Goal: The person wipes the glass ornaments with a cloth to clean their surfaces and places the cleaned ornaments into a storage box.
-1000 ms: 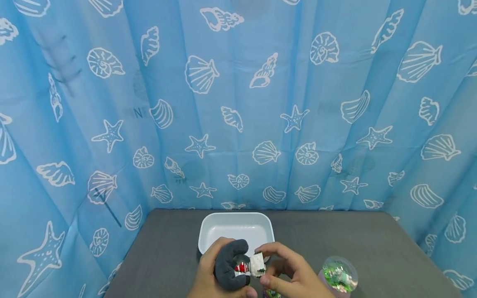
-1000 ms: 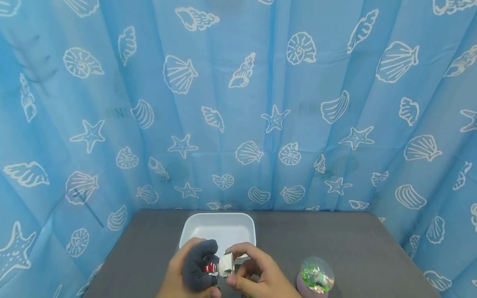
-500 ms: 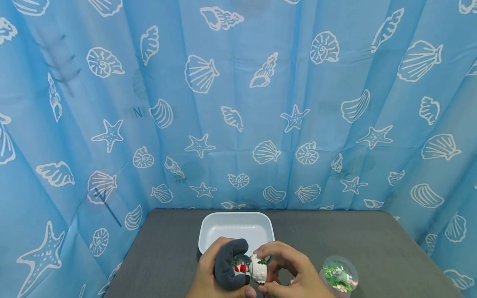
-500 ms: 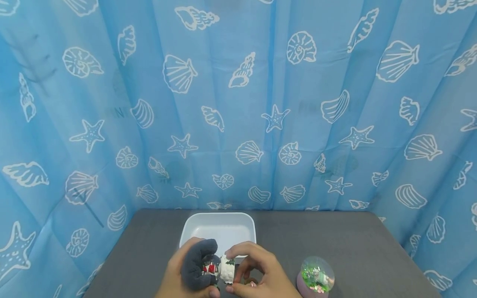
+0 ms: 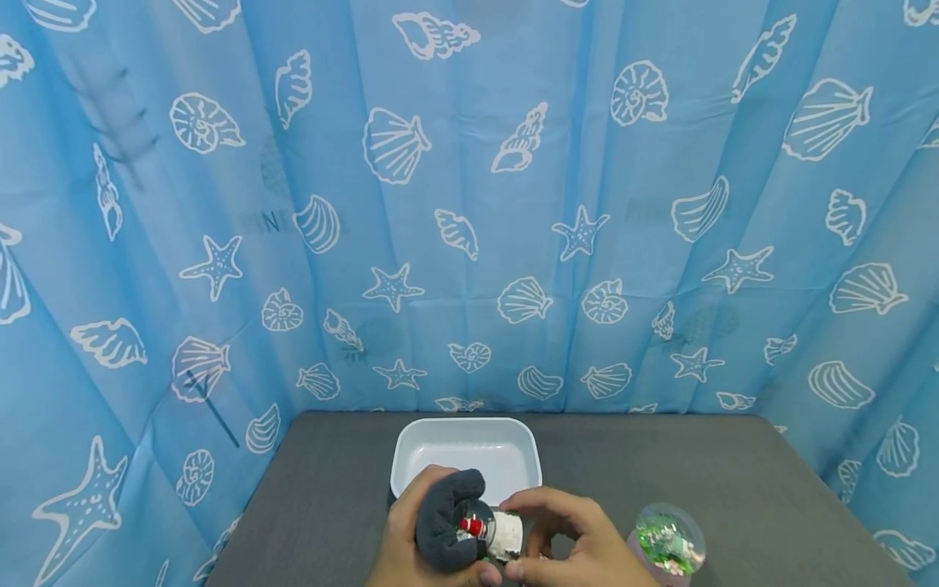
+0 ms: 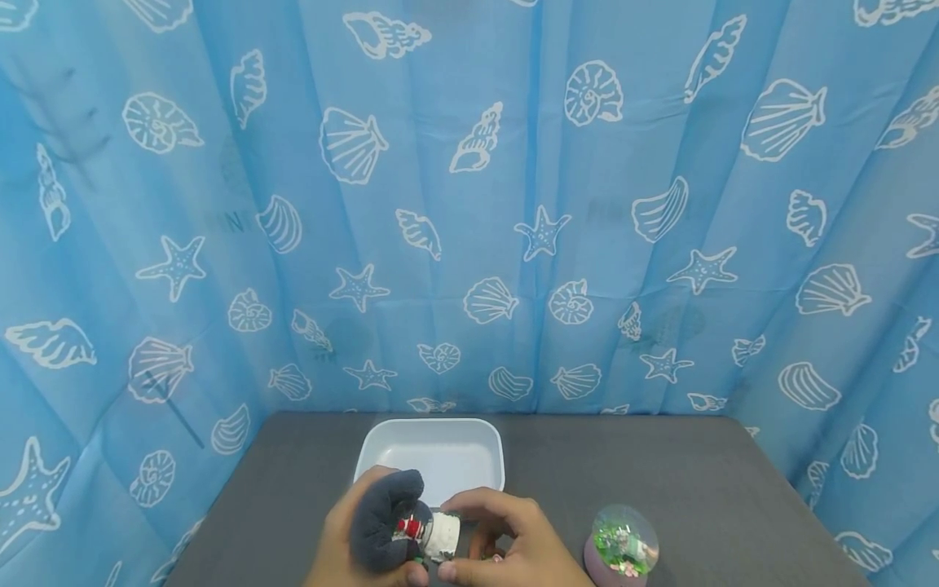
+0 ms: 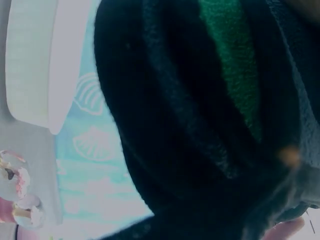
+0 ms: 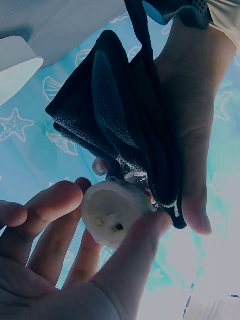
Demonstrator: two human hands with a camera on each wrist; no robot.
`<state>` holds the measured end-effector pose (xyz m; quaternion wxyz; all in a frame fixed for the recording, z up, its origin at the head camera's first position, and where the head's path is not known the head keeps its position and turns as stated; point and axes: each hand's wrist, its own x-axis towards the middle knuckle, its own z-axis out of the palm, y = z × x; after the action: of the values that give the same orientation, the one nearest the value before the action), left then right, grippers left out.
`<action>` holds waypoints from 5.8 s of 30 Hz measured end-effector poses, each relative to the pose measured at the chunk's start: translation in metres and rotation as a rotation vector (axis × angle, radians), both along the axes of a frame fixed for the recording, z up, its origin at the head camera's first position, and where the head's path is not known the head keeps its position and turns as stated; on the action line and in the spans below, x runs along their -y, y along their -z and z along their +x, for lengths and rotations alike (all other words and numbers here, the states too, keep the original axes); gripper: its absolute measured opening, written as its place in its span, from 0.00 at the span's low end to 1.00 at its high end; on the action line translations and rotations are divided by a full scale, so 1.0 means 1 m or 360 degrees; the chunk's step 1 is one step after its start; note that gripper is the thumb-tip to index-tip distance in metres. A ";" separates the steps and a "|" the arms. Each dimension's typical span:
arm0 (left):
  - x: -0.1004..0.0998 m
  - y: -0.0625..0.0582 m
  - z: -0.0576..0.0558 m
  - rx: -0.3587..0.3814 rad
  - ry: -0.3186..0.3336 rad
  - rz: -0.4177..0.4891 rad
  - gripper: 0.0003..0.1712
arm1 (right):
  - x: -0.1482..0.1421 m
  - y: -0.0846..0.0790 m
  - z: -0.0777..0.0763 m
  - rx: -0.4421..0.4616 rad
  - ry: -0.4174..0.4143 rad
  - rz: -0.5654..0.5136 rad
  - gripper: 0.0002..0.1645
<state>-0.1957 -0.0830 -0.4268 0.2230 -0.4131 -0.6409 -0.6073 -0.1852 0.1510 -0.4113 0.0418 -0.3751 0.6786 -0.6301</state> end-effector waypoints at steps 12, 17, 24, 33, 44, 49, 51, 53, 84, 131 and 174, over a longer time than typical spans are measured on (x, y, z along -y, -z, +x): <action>-0.003 -0.001 0.002 -0.0016 -0.0004 -0.0080 0.40 | -0.001 0.004 -0.005 -0.0017 -0.0090 -0.0054 0.18; -0.003 0.003 -0.001 -0.0034 -0.0027 -0.0138 0.41 | -0.001 0.002 -0.004 -0.0062 0.0006 -0.0012 0.17; -0.002 0.007 -0.003 0.0001 0.0048 -0.0155 0.39 | 0.000 0.001 -0.002 -0.0193 0.0105 -0.0019 0.23; 0.000 0.004 -0.001 0.0105 0.0031 -0.0116 0.38 | 0.000 0.002 -0.004 -0.0355 0.0064 -0.0085 0.33; 0.001 -0.002 0.003 0.0145 -0.0106 -0.0067 0.37 | 0.002 0.009 -0.010 -0.0477 0.0112 -0.0042 0.33; 0.002 -0.003 0.004 0.0163 -0.0177 -0.0075 0.37 | 0.003 0.008 -0.006 -0.0286 0.0157 0.0068 0.29; 0.002 -0.004 0.005 0.0182 -0.0177 -0.0083 0.37 | 0.004 0.007 -0.005 -0.0208 0.0153 0.0104 0.27; 0.002 -0.006 0.006 0.0193 -0.0160 -0.0089 0.38 | 0.004 0.006 -0.004 -0.0176 0.0125 0.0126 0.26; 0.000 0.001 0.002 0.0099 -0.0078 -0.0083 0.37 | -0.002 0.006 -0.008 -0.0437 0.0042 -0.0141 0.34; 0.003 -0.005 0.005 0.0247 -0.0146 -0.0123 0.38 | 0.009 -0.002 0.000 -0.0119 0.0413 -0.0218 0.29; -0.006 0.006 0.000 0.0097 -0.0040 -0.0208 0.45 | 0.014 0.001 0.004 0.0014 0.0241 -0.0257 0.21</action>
<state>-0.1953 -0.0774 -0.4328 0.1837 -0.4000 -0.6909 -0.5735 -0.1815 0.1367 -0.4121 -0.0332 -0.3221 0.6518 -0.6858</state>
